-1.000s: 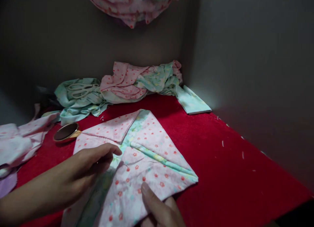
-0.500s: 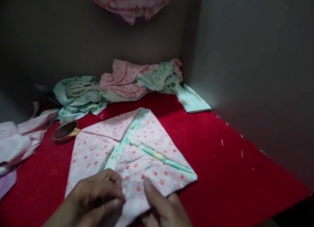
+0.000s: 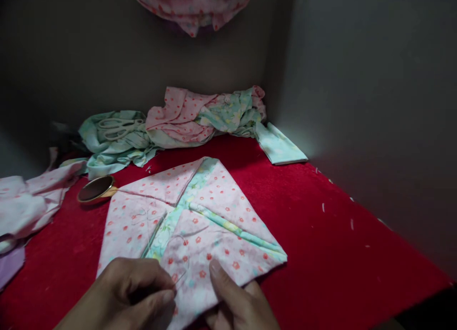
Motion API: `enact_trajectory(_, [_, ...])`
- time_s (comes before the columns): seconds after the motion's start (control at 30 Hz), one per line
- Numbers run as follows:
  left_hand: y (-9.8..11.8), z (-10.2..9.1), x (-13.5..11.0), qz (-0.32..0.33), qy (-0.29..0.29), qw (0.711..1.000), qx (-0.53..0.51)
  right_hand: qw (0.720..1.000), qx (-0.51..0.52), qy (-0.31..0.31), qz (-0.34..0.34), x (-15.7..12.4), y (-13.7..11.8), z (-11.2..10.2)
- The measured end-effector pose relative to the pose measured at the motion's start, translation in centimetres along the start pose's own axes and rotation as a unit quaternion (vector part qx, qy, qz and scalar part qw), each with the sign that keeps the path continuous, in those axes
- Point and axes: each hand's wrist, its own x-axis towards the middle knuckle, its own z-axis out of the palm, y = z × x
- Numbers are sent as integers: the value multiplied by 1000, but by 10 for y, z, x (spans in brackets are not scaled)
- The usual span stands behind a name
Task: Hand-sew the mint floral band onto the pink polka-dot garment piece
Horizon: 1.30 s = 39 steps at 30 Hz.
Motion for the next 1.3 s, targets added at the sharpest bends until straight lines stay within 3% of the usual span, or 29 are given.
enact_trajectory(0.2, [-1, 4, 3, -19, 5, 1000, -1, 999, 26, -31, 4, 0, 1, -3])
enact_trajectory(0.8, [-2, 12, 10, -19, 20, 998, -50, 999, 21, -38, 23, 1, 0, -2])
enact_trajectory(0.93, [-1, 12, 11, 7, 45, 997, -58, 999, 2, -24, 21, 2, 0, -2])
enact_trajectory(1.13, [-8, 2, 12, 27, -7, 998, -64, 1000, -22, 7, 16, 0, 1, -2])
enact_trajectory(1.3, [-12, -3, 13, 72, -5, 996, -49, 998, -61, 27, 15, 2, 3, -3])
